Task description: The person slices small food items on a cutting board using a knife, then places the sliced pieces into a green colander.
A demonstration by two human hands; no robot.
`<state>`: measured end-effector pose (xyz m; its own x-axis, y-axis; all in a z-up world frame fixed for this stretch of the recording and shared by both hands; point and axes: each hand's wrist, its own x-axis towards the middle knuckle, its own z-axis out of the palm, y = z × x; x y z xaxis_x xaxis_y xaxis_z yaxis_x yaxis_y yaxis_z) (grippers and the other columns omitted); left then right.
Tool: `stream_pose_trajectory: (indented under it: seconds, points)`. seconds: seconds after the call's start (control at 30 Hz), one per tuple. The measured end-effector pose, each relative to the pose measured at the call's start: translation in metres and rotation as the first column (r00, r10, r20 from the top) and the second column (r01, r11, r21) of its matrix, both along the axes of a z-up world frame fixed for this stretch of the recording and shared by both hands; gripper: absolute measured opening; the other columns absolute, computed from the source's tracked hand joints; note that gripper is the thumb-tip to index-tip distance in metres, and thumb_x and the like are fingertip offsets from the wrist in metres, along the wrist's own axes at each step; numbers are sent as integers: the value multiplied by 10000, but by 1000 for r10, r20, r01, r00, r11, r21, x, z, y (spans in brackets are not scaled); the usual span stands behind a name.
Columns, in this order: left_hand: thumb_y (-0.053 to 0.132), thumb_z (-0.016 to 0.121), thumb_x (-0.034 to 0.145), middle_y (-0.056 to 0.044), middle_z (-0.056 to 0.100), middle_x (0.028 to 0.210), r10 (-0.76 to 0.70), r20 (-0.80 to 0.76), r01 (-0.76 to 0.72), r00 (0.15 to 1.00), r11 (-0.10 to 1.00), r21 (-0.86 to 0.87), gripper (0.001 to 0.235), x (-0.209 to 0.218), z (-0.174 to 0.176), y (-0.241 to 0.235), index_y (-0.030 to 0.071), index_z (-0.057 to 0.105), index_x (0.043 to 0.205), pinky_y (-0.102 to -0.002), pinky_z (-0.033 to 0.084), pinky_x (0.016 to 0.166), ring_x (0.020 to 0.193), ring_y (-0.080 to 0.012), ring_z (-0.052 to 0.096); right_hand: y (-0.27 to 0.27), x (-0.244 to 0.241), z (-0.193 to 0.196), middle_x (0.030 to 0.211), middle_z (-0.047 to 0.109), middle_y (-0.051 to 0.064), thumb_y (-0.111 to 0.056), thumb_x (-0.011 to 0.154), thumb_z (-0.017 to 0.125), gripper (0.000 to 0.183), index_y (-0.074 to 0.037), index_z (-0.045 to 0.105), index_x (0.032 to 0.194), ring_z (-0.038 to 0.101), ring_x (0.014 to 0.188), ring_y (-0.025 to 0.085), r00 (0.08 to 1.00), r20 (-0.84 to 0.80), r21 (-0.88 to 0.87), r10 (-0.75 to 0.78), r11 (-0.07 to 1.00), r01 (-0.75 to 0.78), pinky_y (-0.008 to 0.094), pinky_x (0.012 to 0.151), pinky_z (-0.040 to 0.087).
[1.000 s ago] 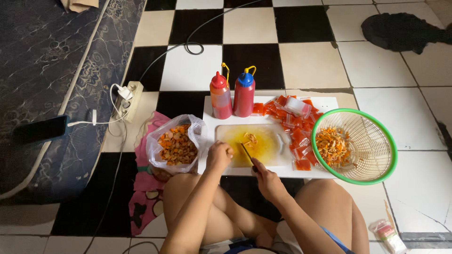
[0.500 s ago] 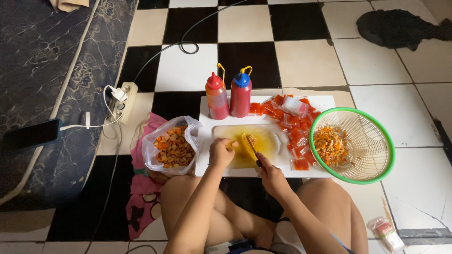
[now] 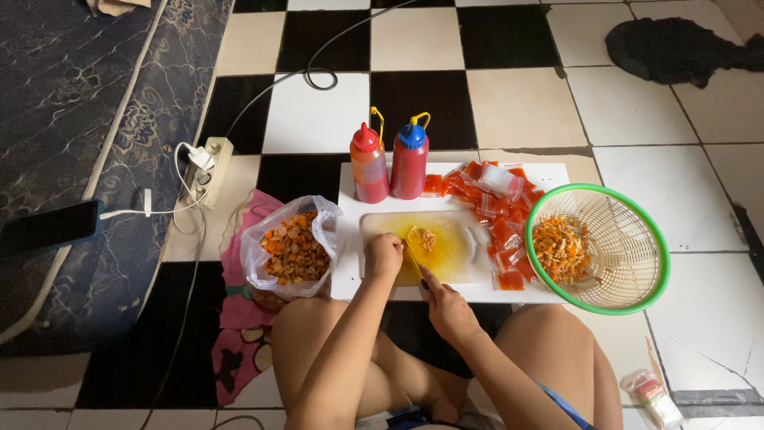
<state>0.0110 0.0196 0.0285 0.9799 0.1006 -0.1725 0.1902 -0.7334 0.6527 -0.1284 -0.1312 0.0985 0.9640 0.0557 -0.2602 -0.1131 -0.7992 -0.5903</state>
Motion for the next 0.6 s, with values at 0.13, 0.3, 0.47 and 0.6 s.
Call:
stream_pose_trajectory:
  seconds: [0.13,0.3,0.47,0.6]
  points:
    - [244,571,755,-31,744,838,206,-369,-279,906,947,-157,234,12,31,-5,228,771,875,-438,564,840,886,-277,730,-2,6,23,1047,681,213,-256,1001,398,533,-378,348,1517,704,930,442,1000,-5,-70,21,997,-21,531,774,607]
    - [122,542,845,-149,744,965,8,-282,-17,959,1000,-27,246,-2,84,-7,90,772,927,-440,574,862,994,-339,711,5,10,21,1032,683,198,-234,1012,355,533,-363,333,1529,714,918,423,999,-31,-78,37,996,-39,508,757,612]
    - [210,506,798,-163,738,998,149,-418,-235,896,958,-163,357,10,45,-2,76,746,1025,-500,548,902,1023,-355,699,15,20,3,1012,672,211,-197,1001,362,572,-334,280,1550,715,901,427,998,-28,-122,57,991,-60,519,750,608]
    - [188,444,820,-229,673,1152,57,-369,-128,928,977,-173,422,-8,94,-3,8,675,1123,-494,486,1002,1149,-402,630,17,24,5,1037,654,201,-234,1001,353,583,-343,236,1561,700,934,446,995,-74,-120,61,990,-70,537,787,595]
